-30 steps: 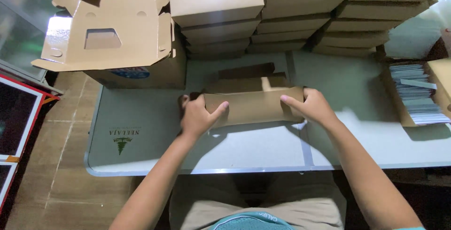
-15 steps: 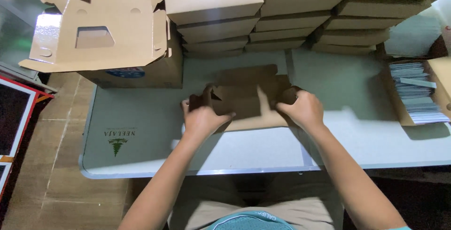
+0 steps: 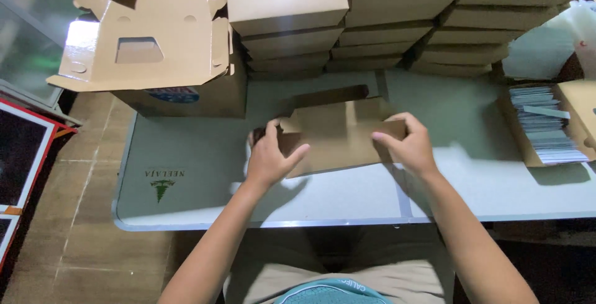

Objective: Assembling a cardboard box by folding flaps and tucking in tabs.

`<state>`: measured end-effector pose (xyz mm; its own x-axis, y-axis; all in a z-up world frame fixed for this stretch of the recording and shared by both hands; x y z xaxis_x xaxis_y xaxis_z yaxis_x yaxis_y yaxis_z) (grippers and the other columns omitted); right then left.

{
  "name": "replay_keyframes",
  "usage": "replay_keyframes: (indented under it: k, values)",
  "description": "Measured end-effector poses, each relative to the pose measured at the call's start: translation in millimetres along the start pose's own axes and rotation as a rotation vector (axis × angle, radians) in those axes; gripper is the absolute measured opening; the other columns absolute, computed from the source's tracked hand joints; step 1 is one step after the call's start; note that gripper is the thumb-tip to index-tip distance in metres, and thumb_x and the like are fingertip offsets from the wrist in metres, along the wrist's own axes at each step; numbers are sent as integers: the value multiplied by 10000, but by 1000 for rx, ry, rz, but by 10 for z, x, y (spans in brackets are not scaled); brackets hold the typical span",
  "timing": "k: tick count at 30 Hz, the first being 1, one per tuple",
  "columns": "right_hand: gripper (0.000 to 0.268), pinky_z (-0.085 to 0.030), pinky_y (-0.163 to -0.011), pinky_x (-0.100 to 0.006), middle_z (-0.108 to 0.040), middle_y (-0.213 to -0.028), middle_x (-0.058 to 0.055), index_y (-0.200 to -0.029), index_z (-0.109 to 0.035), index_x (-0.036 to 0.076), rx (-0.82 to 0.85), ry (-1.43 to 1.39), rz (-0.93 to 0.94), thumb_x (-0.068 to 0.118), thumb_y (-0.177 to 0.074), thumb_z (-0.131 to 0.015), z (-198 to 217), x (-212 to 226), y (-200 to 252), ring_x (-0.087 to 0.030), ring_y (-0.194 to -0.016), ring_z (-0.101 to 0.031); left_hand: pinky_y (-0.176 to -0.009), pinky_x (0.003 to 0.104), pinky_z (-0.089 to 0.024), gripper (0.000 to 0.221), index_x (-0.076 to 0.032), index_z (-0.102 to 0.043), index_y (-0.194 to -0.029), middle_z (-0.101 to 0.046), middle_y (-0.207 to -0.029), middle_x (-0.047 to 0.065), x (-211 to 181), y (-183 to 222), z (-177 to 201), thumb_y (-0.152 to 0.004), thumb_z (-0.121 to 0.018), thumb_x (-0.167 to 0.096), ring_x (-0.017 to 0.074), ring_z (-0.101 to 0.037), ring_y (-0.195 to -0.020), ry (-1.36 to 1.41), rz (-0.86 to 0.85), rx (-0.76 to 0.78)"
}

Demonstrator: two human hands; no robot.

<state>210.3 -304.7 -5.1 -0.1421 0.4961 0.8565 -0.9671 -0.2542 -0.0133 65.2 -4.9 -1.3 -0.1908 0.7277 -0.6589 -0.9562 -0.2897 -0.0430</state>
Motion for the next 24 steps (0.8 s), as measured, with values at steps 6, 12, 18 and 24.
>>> replay_keyframes:
  k: [6, 12, 18, 24]
  values:
    - [212, -511, -935, -410, -777, -1087, -89, -743, -656, 49, 64, -91, 267, -116, -686, -777, 477, 166, 483, -278, -901, -674, -1156, 368, -352, 731, -145, -802, -924, -815, -1121, 89, -233, 288, 290, -1003, -189, -536, 198, -725, -1133, 770, -361, 176]
    - [245, -478, -1027, -439, -824, -1081, -15, -718, -794, 73, 196, 93, 258, -151, -701, -694, 448, -159, 1004, -260, -1093, -675, -927, 440, -580, 242, -178, -736, -1172, -811, -991, 94, -339, 216, 222, -982, -612, -264, 310, -762, -1000, 396, -249, 304]
    - [301, -452, -1041, -427, -783, -1218, 51, -977, -837, 221, 429, 254, 459, 49, -768, -705, 437, -343, 1210, -228, -1212, -627, -844, 446, -457, 535, -241, -614, -1363, -624, -1380, 37, -628, 494, -322, -905, -689, -507, 296, -565, -1176, -398, -506, 362]
    - [437, -478, -1092, -296, -840, -1227, 68, -1149, -830, 232, 542, 340, 70, 158, -735, -716, 877, -165, 1021, -96, -1168, -746, -812, 485, -457, 417, -269, -722, -1209, -614, -1241, 40, -709, 689, -392, -820, -816, -383, 308, -542, -1140, -386, -648, 404]
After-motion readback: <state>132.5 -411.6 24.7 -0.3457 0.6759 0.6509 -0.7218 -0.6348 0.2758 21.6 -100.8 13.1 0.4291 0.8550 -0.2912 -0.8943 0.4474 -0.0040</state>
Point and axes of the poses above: each hand's wrist, its own y-axis away from the middle knuckle, its own z-axis out of the back of the hand, x = y × z, the point moved 4 cm from there along -y, towards the middle knuckle
